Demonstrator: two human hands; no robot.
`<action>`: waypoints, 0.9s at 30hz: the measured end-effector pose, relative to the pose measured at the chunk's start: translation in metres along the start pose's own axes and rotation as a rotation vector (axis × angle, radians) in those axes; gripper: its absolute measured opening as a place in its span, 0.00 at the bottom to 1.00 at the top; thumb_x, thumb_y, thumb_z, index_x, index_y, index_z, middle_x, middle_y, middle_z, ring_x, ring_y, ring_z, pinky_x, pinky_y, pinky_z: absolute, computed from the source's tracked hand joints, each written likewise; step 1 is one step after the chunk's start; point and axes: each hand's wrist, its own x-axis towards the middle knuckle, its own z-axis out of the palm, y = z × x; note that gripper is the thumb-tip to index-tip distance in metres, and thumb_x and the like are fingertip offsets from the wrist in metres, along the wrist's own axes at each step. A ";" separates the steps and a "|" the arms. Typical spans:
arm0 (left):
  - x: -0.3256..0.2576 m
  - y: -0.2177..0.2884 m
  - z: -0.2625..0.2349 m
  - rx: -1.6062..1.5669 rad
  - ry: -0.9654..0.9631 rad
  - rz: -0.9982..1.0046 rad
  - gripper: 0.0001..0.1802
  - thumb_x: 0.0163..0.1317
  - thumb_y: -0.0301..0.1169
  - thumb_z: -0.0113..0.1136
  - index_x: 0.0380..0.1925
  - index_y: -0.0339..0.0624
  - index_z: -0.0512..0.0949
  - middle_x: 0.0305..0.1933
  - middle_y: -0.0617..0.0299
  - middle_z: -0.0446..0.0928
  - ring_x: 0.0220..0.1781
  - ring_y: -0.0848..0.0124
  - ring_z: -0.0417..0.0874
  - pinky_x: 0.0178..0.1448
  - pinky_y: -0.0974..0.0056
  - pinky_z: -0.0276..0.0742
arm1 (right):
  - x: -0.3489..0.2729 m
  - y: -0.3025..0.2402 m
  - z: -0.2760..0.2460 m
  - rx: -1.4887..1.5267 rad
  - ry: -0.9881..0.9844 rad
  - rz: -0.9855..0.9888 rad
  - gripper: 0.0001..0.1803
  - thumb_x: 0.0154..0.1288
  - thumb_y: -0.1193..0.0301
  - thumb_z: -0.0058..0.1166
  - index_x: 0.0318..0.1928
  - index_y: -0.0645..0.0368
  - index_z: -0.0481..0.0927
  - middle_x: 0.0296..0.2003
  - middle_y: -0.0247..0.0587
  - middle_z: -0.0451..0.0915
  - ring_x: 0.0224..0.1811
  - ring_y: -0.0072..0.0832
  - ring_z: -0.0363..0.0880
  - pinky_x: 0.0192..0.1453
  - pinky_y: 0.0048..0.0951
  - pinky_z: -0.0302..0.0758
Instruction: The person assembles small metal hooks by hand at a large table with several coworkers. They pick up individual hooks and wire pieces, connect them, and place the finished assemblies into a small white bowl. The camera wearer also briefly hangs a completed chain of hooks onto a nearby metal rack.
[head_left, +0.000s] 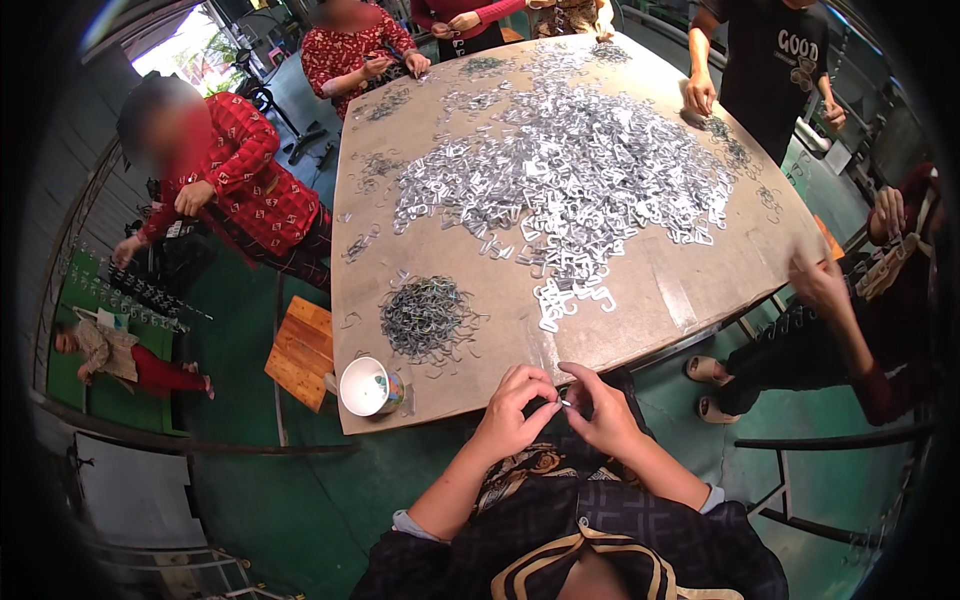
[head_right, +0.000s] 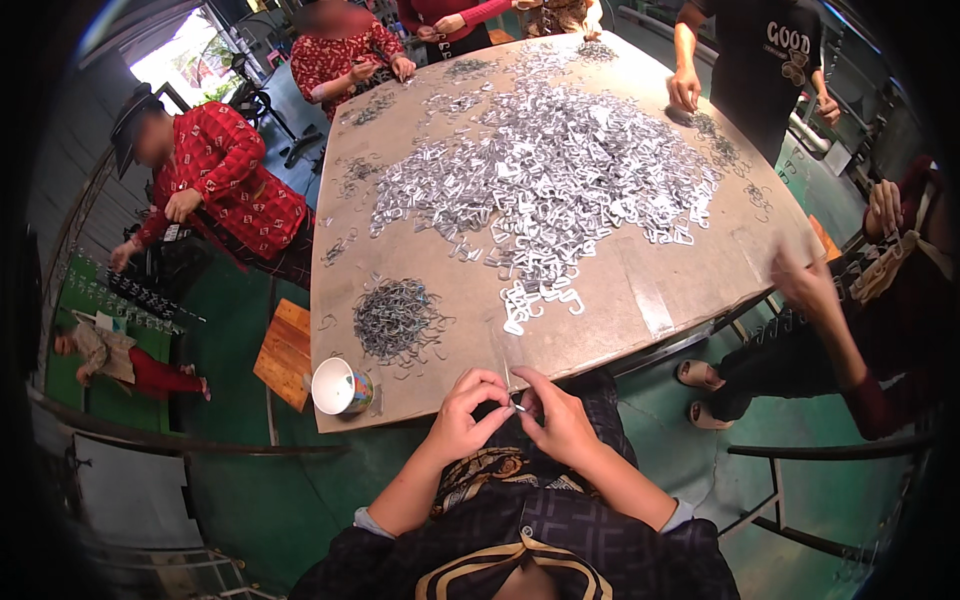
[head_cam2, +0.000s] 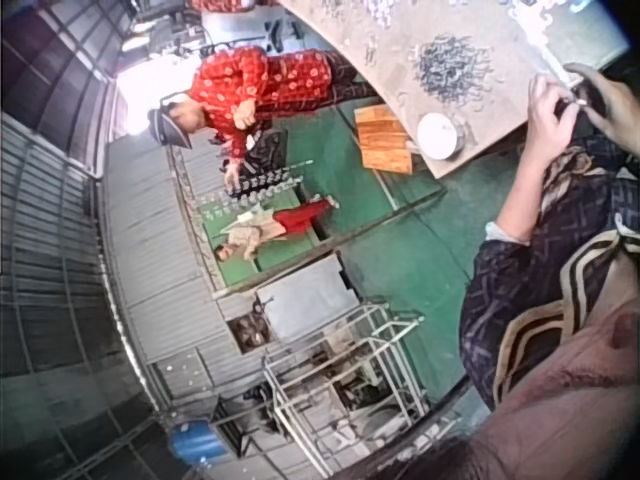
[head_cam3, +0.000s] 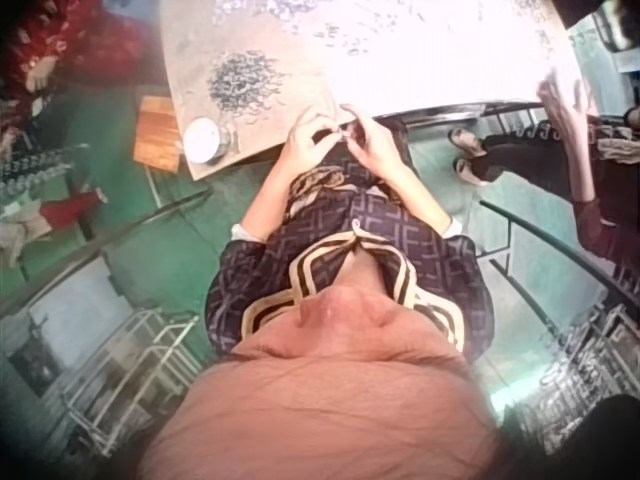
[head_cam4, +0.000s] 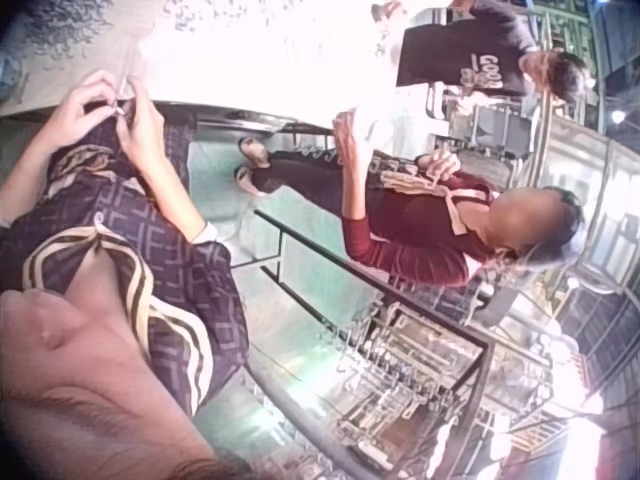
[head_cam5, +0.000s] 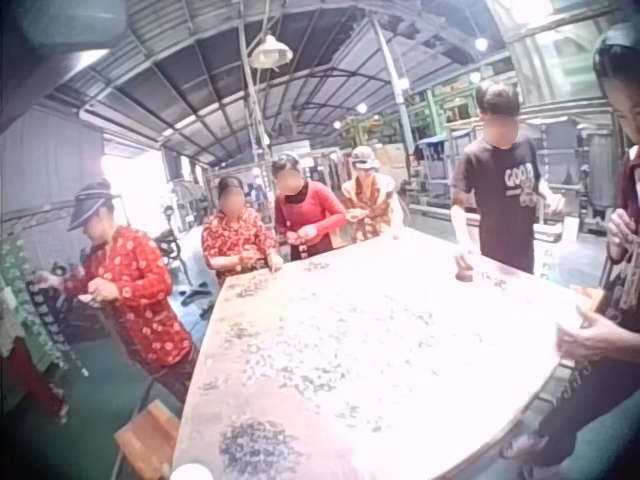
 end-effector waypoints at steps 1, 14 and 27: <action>0.001 0.000 0.001 0.001 0.004 0.011 0.06 0.54 0.20 0.64 0.31 0.37 0.77 0.41 0.56 0.77 0.45 0.62 0.79 0.51 0.62 0.73 | 0.000 0.000 0.000 0.005 -0.002 0.002 0.35 0.53 0.84 0.59 0.64 0.55 0.68 0.31 0.39 0.77 0.32 0.28 0.79 0.40 0.28 0.77; -0.013 -0.003 0.009 -0.125 0.030 -0.062 0.05 0.61 0.19 0.58 0.34 0.36 0.72 0.41 0.54 0.82 0.44 0.65 0.83 0.52 0.63 0.76 | 0.059 0.072 -0.037 -0.158 0.318 0.080 0.16 0.61 0.74 0.59 0.50 0.62 0.80 0.32 0.45 0.76 0.30 0.32 0.77 0.38 0.31 0.75; -0.018 0.001 0.008 -0.062 0.049 -0.079 0.06 0.58 0.20 0.60 0.33 0.40 0.73 0.40 0.58 0.83 0.44 0.59 0.82 0.53 0.59 0.71 | 0.116 0.113 -0.052 -0.472 0.315 0.246 0.14 0.49 0.74 0.68 0.37 0.63 0.82 0.32 0.49 0.78 0.35 0.43 0.80 0.39 0.38 0.76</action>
